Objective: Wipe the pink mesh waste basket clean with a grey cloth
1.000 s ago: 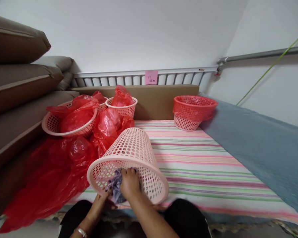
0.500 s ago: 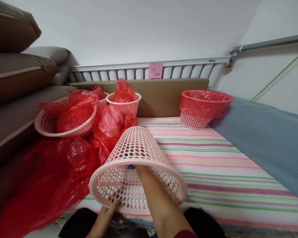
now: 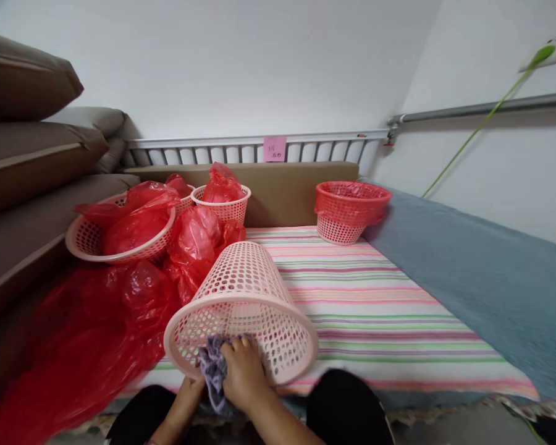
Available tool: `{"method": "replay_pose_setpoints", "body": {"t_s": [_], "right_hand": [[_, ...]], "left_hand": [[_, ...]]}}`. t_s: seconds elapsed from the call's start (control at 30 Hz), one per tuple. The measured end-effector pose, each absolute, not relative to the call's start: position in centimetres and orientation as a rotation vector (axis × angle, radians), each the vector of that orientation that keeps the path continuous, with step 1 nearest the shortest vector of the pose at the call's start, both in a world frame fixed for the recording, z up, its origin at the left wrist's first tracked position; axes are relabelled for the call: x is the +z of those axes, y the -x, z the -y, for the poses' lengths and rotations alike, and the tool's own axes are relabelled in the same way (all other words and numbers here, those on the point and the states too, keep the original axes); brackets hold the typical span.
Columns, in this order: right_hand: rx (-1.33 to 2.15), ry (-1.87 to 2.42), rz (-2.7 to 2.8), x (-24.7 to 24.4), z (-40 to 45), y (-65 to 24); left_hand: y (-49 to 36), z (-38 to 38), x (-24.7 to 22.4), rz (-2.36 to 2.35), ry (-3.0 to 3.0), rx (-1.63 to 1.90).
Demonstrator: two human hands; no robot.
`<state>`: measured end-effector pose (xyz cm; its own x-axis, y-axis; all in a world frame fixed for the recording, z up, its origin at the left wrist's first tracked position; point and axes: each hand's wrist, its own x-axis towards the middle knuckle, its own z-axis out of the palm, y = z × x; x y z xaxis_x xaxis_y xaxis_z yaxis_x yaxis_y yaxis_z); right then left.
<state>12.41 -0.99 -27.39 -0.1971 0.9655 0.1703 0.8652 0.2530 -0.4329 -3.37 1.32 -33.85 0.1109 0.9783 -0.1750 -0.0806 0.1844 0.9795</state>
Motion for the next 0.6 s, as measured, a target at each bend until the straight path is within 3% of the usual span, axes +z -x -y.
{"method": "replay_pose_setpoints", "body": {"t_s": [0.33,0.6], "right_hand": [[0.317,1.743,2.165,-27.1,1.5,-12.4],[0.32,1.735,1.838,-26.7,-7.0,-12.5]], "left_hand": [[5.4,-2.0,-31.0,-1.168,-1.041,1.159],[6.0,-2.1,-31.2,-1.234,-1.055,1.04]]}}
